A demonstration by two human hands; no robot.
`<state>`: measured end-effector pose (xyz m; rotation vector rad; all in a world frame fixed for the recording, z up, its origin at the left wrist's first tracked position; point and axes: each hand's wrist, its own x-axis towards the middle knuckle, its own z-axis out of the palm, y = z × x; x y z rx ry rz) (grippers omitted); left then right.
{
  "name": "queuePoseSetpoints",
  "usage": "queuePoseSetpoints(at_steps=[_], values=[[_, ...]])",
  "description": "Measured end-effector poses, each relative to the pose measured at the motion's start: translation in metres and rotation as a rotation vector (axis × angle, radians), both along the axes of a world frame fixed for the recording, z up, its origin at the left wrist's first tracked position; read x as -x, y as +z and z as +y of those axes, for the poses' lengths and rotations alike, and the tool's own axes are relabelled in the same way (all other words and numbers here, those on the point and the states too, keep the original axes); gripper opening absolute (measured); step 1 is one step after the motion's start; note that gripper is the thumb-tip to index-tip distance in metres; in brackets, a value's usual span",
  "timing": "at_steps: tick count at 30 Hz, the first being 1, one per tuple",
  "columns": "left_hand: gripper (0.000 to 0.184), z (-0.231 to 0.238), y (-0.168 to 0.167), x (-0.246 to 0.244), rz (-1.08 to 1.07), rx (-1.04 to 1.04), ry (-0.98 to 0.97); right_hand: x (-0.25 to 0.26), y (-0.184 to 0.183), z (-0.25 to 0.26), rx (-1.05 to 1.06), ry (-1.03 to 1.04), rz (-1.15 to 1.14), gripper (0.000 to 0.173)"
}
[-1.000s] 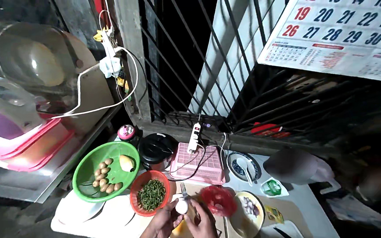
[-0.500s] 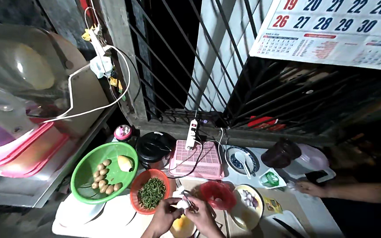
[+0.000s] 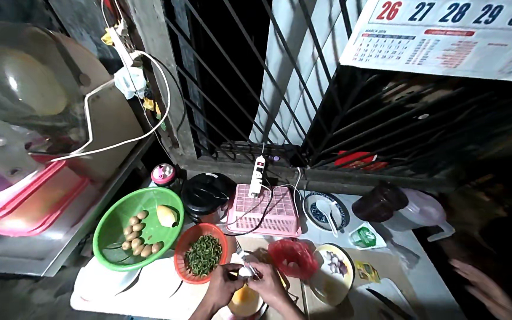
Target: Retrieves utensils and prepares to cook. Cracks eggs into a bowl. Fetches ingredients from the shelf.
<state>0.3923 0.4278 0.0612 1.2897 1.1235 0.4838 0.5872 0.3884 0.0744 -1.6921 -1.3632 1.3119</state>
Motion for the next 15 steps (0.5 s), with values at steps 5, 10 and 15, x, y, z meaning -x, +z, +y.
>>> queuePoseSetpoints(at_steps=[5,10,15], values=[[0.038,0.000,-0.011,-0.001,-0.008,0.061,-0.030,-0.006,-0.008,0.001,0.055,0.031,-0.016,0.040],[0.035,-0.001,-0.014,0.000,-0.050,0.093,-0.060,-0.012,-0.013,0.002,0.088,0.086,0.056,0.035],[0.036,-0.001,-0.016,-0.004,-0.160,0.216,0.086,-0.011,-0.008,0.003,0.055,0.082,0.007,0.031]])
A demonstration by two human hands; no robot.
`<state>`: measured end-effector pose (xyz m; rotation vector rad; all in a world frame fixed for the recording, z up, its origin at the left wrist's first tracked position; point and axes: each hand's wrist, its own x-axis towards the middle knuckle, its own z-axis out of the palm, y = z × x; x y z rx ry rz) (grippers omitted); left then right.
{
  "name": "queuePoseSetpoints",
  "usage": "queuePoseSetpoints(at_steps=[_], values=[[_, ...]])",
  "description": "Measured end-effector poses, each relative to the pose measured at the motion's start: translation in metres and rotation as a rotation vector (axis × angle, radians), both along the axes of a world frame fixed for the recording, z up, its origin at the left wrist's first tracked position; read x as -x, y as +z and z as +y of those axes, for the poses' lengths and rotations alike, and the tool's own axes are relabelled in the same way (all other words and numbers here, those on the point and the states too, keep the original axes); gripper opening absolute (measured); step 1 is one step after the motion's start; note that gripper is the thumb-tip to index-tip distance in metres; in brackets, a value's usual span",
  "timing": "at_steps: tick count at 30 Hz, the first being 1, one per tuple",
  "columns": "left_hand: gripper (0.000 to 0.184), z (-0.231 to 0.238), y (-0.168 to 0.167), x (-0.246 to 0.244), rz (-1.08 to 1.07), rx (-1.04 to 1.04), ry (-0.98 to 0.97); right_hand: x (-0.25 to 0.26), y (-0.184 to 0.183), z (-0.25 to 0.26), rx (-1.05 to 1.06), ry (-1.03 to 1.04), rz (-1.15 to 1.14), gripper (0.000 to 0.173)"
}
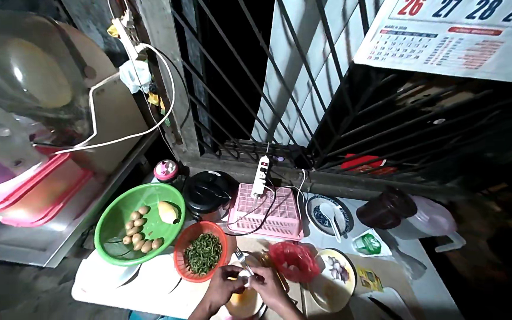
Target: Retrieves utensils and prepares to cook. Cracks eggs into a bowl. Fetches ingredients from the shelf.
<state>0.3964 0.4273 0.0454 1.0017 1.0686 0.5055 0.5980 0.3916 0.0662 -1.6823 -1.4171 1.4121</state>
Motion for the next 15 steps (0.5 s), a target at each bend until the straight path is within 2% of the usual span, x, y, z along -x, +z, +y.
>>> queuePoseSetpoints(at_steps=[6,12,13,15], values=[[0.038,-0.005,-0.001,-0.003,-0.174,0.170,0.305,0.014,0.030,-0.033,-0.225,-0.113,-0.442,0.031],[0.026,-0.006,-0.006,-0.010,-0.218,0.315,0.473,0.016,0.021,-0.055,-0.431,-0.172,-0.514,0.028],[0.024,-0.006,-0.005,-0.011,-0.233,0.331,0.487,0.017,0.019,-0.056,-0.437,-0.161,-0.535,0.028],[0.021,-0.006,-0.003,-0.014,-0.250,0.361,0.489,0.017,0.019,-0.055,-0.290,-0.059,-0.574,0.033]])
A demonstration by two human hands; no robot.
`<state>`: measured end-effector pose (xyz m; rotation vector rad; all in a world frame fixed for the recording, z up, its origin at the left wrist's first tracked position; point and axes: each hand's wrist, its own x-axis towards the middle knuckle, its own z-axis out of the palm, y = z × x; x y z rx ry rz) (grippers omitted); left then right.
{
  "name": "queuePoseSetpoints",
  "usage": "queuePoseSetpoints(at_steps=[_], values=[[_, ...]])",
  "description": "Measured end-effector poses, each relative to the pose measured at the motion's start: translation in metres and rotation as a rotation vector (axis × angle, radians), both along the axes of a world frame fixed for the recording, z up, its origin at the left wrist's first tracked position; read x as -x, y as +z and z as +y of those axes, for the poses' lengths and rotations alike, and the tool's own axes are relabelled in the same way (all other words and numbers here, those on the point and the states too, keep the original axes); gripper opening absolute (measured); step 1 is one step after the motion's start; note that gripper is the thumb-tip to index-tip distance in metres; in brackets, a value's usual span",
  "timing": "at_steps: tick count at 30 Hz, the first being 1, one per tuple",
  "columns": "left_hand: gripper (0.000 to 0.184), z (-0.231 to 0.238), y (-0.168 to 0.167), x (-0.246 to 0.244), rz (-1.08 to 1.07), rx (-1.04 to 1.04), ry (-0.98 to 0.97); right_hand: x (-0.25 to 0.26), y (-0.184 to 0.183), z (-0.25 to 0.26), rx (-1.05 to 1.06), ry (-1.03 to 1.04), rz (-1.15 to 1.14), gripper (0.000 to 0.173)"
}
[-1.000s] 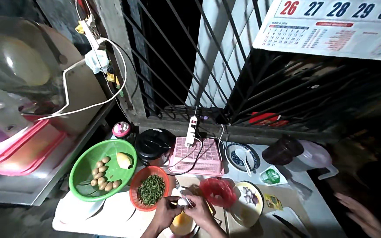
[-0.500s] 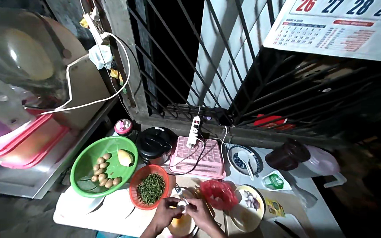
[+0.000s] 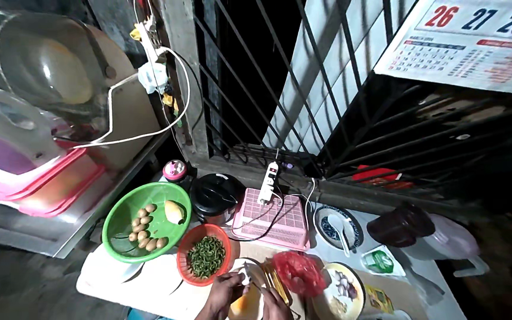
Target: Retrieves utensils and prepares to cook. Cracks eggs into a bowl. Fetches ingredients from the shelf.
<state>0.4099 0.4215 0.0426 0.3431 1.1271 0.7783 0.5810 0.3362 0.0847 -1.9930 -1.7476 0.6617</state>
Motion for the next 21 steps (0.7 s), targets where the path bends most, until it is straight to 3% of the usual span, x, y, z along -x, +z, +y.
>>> queuePoseSetpoints(at_steps=[2,8,12,17,21], values=[[0.022,-0.001,-0.003,-0.001,0.006,0.033,-0.002,-0.001,0.002,0.004,0.109,0.024,0.021,0.034],[0.029,0.001,-0.005,0.007,-0.014,0.072,-0.090,-0.009,0.000,0.030,0.054,-0.089,0.263,0.026],[0.029,0.002,0.001,0.010,0.012,0.014,-0.198,-0.014,-0.009,0.062,0.210,-0.043,0.432,0.042],[0.034,0.003,0.008,0.011,0.041,-0.076,-0.236,-0.017,-0.017,0.075,0.253,0.072,0.478,0.033],[0.039,0.000,0.004,0.019,0.161,-0.235,-0.374,-0.015,-0.021,0.074,0.292,0.081,0.468,0.031]])
